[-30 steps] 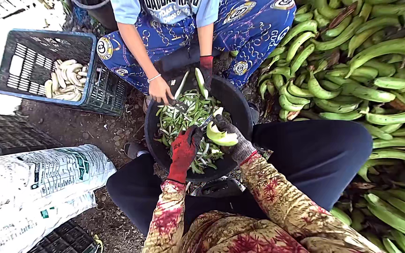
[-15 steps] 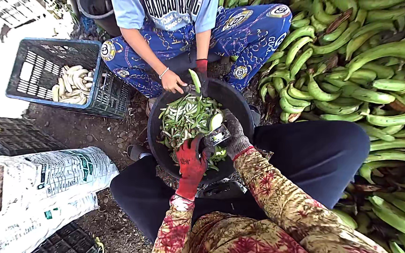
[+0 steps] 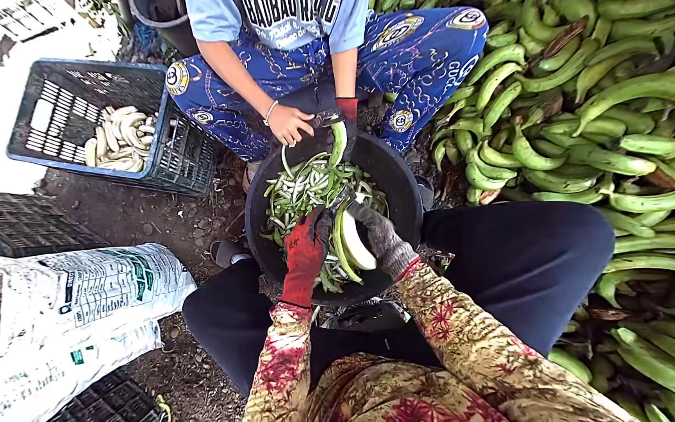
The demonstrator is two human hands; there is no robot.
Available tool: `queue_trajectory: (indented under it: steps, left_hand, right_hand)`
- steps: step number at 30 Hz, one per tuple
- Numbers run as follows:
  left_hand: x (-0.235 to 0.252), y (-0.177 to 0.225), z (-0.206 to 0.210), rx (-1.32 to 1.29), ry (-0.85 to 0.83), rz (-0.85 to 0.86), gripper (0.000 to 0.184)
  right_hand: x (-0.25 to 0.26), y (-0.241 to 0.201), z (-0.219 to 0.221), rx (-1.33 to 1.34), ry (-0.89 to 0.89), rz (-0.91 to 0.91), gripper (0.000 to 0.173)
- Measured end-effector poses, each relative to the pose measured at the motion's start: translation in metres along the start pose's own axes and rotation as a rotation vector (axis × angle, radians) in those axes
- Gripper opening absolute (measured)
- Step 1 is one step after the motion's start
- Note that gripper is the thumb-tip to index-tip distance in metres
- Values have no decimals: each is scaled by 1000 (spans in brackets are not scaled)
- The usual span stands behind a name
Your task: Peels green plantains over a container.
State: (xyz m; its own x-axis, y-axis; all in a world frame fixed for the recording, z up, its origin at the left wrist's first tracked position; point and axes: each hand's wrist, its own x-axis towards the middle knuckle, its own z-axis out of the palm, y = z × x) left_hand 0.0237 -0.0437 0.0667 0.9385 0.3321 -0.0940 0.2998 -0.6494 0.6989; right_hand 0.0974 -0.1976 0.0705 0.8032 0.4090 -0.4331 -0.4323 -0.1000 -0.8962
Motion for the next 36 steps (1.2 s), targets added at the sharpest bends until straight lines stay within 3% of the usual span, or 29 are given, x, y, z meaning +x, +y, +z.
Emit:
queue_trajectory:
  steps: [4, 10, 14, 17, 22, 24, 26, 30, 33, 36]
  left_hand:
    - [2, -10, 4, 20, 20, 60, 46]
    - [-1, -8, 13, 109, 39, 43, 41]
    - [15, -3, 2, 140, -106, -85, 40]
    - [23, 0, -3, 154, -185, -156, 41]
    - [-1, -7, 8, 41, -97, 14, 45]
    - [-17, -9, 17, 47, -52, 164, 50]
    - [-33, -8, 22, 96, -26, 299, 57]
    - [-46, -7, 24, 205, 92, 510, 66]
    - [-44, -10, 21, 214, 169, 563, 62]
    - [-41, -10, 19, 215, 187, 583, 60]
  right_hand:
    - [5, 5, -15, 89, -191, 88, 44]
    - [1, 11, -20, -70, -33, 100, 51]
    - [-11, -5, -28, -299, -286, 63, 54]
    - [-11, -1, -31, -298, -293, 76, 56]
    - [0, 9, -37, 95, -15, 212, 46]
    - [0, -3, -34, 284, 107, 333, 57]
    - [4, -9, -36, 477, 103, 406, 61]
    - [9, -15, -42, 864, 0, 462, 51]
    - [9, -14, -47, 1037, -98, 470, 46]
    - [2, -20, -42, 1045, -58, 419, 38]
